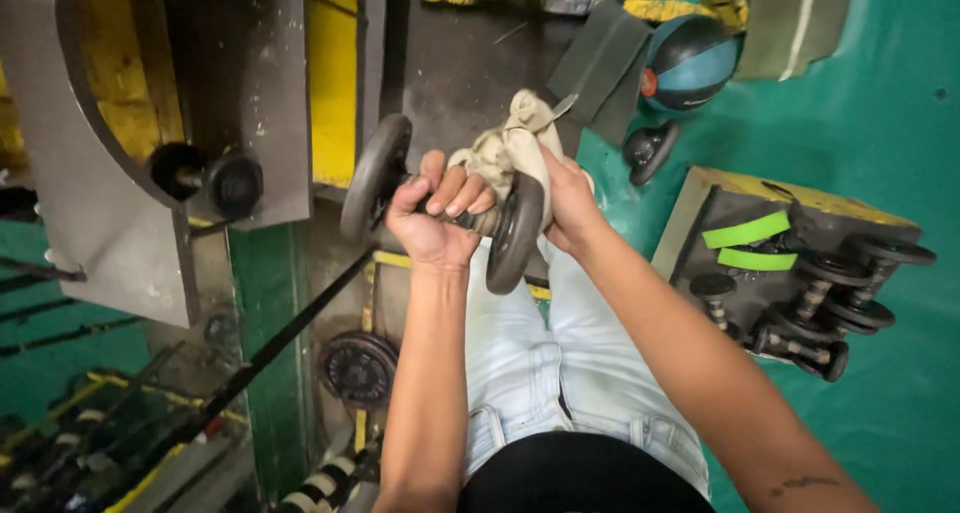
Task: Wiping down dumbbells and other gym equipment with a cloth.
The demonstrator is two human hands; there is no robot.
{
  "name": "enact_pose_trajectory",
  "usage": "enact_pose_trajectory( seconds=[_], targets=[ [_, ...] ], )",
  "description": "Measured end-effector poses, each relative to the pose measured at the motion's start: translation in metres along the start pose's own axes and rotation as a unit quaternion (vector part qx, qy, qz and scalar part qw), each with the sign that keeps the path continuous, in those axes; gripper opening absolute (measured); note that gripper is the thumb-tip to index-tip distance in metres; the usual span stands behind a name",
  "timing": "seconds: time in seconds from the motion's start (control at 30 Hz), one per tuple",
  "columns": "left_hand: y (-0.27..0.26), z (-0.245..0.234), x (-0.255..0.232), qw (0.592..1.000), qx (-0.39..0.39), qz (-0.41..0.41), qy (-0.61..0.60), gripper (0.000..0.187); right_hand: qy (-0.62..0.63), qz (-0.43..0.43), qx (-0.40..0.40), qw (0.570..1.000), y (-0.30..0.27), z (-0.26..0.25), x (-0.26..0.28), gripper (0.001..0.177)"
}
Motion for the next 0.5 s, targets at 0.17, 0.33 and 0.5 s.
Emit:
enact_pose_trajectory(
  seconds=[0.17, 0.33, 0.5],
  targets=[
    [-0.007, -0.027, -0.006, 0.999, -0.039, -0.009, -0.008, 0.02, -0.325, -0.11, -0.171, 0.924, 0.025, -0.05, 0.03, 0.036],
    [-0.009, -0.069, -0.021, 0.994, -0.107, 0.024, 0.017, 0.019, -0.312, -0.134, -0.041, 0.94, -0.013, -0.011, 0.063, 0.036],
    [-0.006, -0.083, -0.025, 0.98, -0.188, 0.068, 0.018, 0.013, -0.707, -0.365, 0.037, 0.604, -0.055, 0.131, 0.018, 0.07]
  ],
)
Point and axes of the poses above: each hand's wrist, its own y-axis towards the middle knuckle, its own z-axis out of the palm, x = y × z, the point moved 8 cm from there along y, towards the middle knuckle, and after that the axes turned 6 degrees about z, right-handed, at the moved point
